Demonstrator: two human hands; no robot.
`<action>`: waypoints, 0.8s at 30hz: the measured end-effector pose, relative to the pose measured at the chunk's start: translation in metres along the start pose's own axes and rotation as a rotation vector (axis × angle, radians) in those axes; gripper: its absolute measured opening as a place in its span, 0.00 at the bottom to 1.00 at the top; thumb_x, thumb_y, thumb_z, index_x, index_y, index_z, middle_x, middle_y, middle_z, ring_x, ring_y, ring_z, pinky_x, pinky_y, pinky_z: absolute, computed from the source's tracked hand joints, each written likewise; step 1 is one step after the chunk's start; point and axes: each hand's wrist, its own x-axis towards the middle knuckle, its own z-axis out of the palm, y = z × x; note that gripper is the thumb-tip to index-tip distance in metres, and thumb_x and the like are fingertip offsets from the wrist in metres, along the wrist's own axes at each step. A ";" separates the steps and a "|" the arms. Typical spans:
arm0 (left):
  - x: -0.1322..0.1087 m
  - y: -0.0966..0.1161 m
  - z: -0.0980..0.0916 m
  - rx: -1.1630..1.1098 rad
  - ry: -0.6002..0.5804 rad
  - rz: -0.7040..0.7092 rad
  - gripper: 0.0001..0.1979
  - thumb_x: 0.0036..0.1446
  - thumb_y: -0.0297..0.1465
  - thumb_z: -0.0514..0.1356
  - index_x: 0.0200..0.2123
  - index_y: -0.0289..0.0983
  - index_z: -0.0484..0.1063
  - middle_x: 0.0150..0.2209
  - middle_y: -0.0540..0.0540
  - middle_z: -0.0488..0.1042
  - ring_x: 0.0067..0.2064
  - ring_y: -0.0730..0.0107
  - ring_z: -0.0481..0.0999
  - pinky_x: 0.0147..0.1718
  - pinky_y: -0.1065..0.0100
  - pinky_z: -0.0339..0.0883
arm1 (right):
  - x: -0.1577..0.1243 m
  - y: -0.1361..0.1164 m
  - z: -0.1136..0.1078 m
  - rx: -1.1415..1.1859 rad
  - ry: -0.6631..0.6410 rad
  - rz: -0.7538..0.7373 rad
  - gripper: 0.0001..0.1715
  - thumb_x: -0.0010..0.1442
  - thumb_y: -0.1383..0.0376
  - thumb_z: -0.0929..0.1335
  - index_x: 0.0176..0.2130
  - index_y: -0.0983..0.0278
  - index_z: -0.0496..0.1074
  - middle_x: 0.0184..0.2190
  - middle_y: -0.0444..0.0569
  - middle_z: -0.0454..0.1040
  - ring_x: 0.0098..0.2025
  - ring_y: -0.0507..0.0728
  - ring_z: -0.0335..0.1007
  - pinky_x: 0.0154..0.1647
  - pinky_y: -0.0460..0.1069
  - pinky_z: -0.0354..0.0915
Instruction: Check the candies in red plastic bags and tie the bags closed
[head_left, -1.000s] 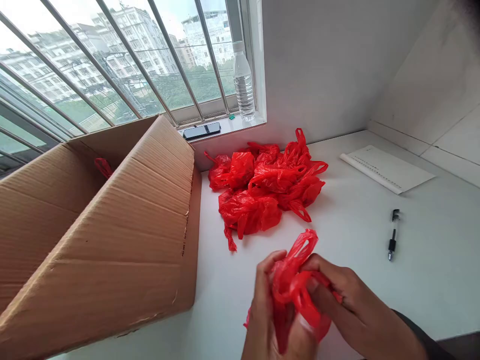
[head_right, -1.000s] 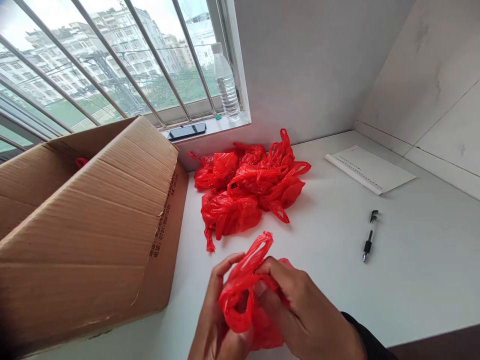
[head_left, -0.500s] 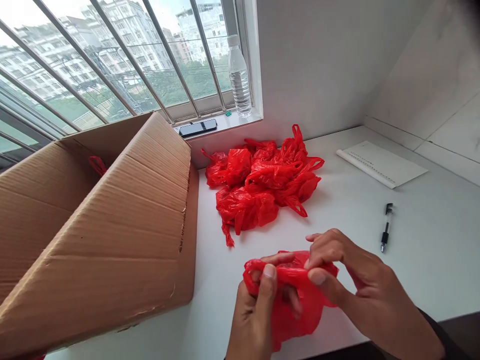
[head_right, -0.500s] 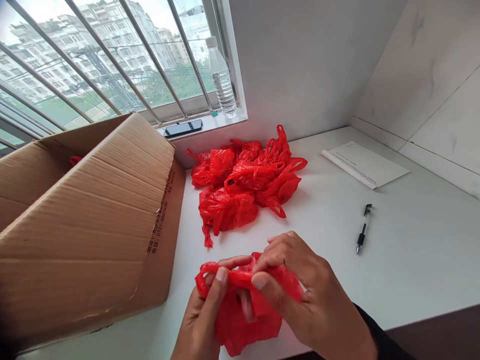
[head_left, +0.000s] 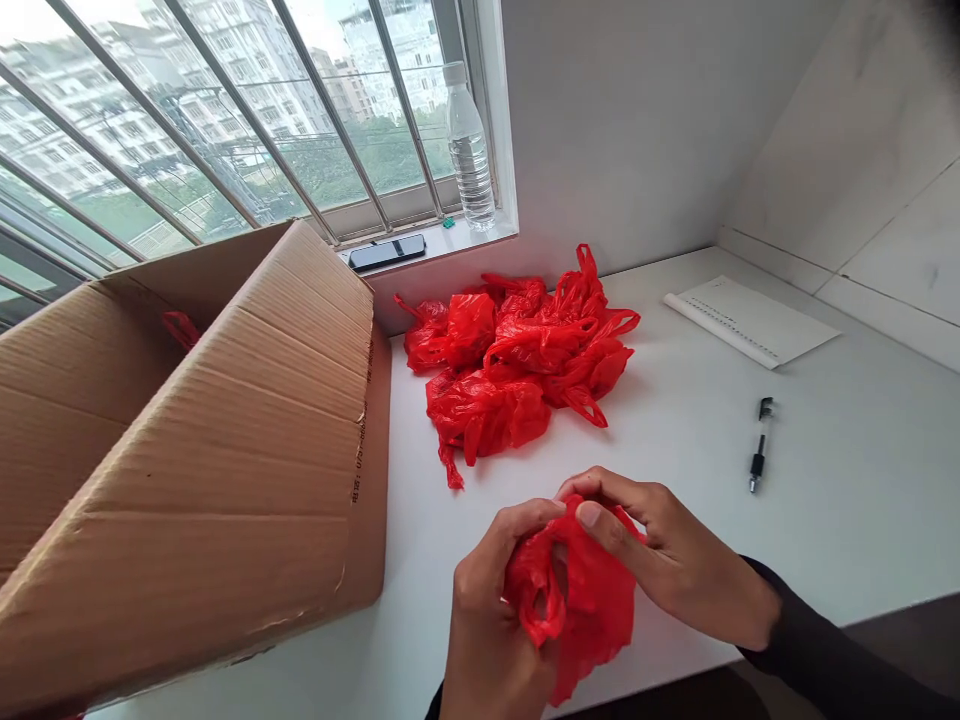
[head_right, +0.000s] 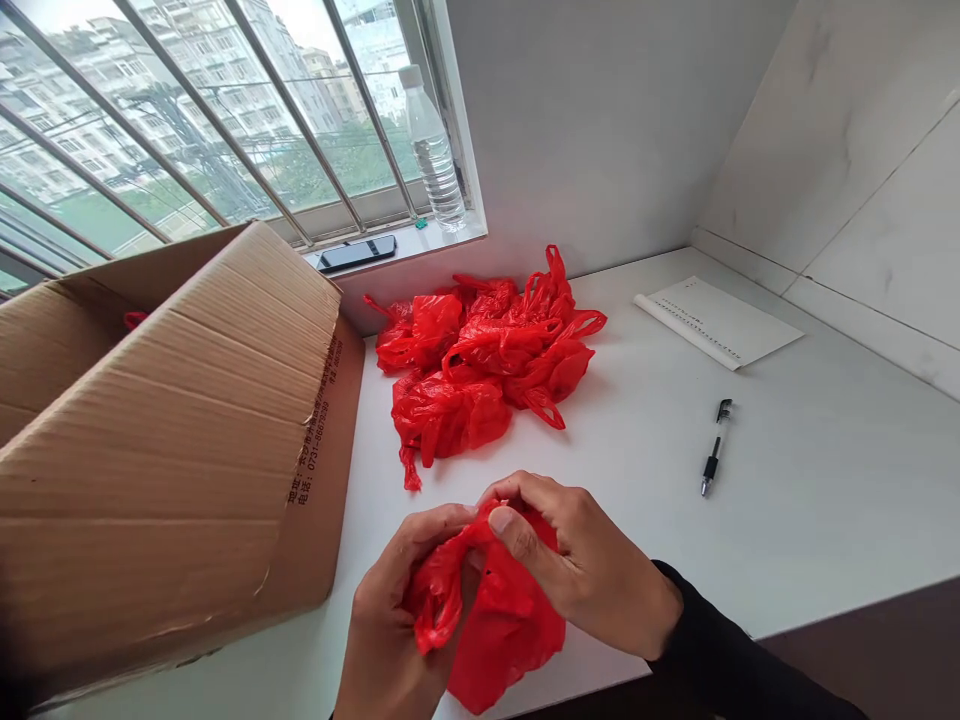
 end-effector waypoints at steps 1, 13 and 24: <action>0.000 -0.005 0.000 0.091 0.030 0.087 0.16 0.58 0.22 0.63 0.47 0.47 0.76 0.39 0.52 0.79 0.36 0.73 0.77 0.34 0.76 0.70 | 0.001 0.000 0.000 0.036 -0.003 0.047 0.21 0.74 0.51 0.59 0.53 0.58 0.72 0.37 0.45 0.74 0.38 0.53 0.70 0.41 0.48 0.67; -0.001 -0.036 -0.005 0.494 -0.044 0.448 0.29 0.66 0.18 0.55 0.66 0.43 0.65 0.60 0.41 0.66 0.61 0.64 0.70 0.56 0.68 0.70 | 0.011 0.016 -0.010 0.169 -0.164 0.066 0.12 0.71 0.56 0.65 0.45 0.62 0.71 0.37 0.45 0.73 0.39 0.54 0.68 0.41 0.49 0.65; -0.054 -0.070 -0.052 0.732 0.022 0.234 0.25 0.74 0.30 0.46 0.72 0.46 0.55 0.66 0.43 0.67 0.66 0.58 0.64 0.63 0.57 0.59 | -0.018 0.045 -0.048 -0.211 0.142 0.222 0.16 0.69 0.49 0.66 0.37 0.57 0.74 0.35 0.42 0.74 0.39 0.55 0.67 0.40 0.48 0.61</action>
